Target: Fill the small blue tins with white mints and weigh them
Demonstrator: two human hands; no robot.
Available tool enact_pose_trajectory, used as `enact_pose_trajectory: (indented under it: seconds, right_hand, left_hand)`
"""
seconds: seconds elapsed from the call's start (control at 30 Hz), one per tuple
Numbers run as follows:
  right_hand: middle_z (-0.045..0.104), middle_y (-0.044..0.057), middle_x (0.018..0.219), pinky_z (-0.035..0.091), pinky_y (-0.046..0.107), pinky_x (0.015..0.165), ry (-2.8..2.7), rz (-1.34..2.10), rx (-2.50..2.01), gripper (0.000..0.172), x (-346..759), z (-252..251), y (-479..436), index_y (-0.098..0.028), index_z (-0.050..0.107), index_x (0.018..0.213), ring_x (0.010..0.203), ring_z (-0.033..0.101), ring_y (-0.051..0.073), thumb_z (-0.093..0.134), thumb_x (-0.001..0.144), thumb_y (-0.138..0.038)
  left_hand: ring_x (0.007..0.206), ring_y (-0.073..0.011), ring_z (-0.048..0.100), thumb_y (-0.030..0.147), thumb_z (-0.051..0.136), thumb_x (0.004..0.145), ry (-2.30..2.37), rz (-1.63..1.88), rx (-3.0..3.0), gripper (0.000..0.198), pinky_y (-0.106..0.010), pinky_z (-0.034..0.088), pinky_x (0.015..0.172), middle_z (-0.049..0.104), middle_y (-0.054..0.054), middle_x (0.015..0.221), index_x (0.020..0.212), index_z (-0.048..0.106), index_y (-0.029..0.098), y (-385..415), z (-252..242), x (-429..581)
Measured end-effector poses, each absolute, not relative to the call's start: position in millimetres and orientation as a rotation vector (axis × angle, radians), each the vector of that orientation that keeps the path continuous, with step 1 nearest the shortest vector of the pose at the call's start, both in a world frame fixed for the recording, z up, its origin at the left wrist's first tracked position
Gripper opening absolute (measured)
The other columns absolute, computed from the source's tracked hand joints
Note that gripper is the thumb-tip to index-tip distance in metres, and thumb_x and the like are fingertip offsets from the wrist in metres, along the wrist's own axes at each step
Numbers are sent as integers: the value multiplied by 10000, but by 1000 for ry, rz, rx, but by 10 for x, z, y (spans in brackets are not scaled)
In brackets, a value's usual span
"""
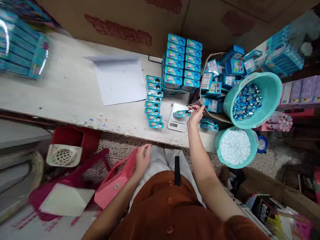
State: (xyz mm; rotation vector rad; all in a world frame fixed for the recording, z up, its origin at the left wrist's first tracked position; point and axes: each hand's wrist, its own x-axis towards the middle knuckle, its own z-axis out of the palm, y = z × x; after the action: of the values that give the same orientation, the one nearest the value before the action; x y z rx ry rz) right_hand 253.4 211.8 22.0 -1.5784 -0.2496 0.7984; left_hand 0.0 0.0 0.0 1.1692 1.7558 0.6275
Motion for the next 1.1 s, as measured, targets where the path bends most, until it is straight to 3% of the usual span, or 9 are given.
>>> enact_pose_trajectory:
  seconds: [0.33, 0.6, 0.87, 1.0, 1.1]
  right_hand:
    - [600, -10, 654, 516, 249, 734, -329, 844, -1556, 527, 2466, 281, 2029, -191, 523, 679, 711, 665, 121, 314, 855, -641]
    - [578, -6, 650, 543, 269, 647, -324, 897, -1512, 518, 2528, 391, 1797, -183, 534, 731, 644, 627, 117, 342, 844, -651]
    - [564, 34, 741, 497, 290, 677, -377, 360, -2108, 485, 4086, 315, 556, -195, 512, 817, 696, 575, 150, 262, 849, -610]
    - [604, 135, 884, 440, 396, 863, -468, -47, -2562, 399, 4918, 189, -239, -165, 560, 869, 928, 560, 255, 318, 859, -482]
    - [590, 202, 1013, 377, 450, 955, -770, 0, -2702, 387, 5181, 28, -612, -111, 577, 979, 1050, 511, 306, 411, 829, -427]
  left_hand:
    - [982, -199, 601, 395, 464, 897, 1756, 653, 1111, 265, -342, 459, 909, 662, -68, 1016, 990, 626, 207, 1, -28, 30]
    - [953, -194, 617, 402, 479, 885, 1747, 696, 1067, 270, -336, 471, 896, 672, -76, 995, 971, 629, 195, 27, -54, 52]
    - [893, -205, 633, 454, 494, 855, 1780, 724, 1044, 319, -345, 501, 840, 683, -86, 964, 952, 637, 186, 114, -35, 122]
    - [913, -221, 635, 448, 514, 844, 1821, 739, 1058, 307, -362, 485, 873, 690, -94, 962, 937, 639, 183, 89, 27, 257]
    - [930, -224, 635, 445, 506, 848, 1828, 746, 1077, 302, -367, 480, 883, 689, -95, 976, 935, 636, 187, 18, 102, 406]
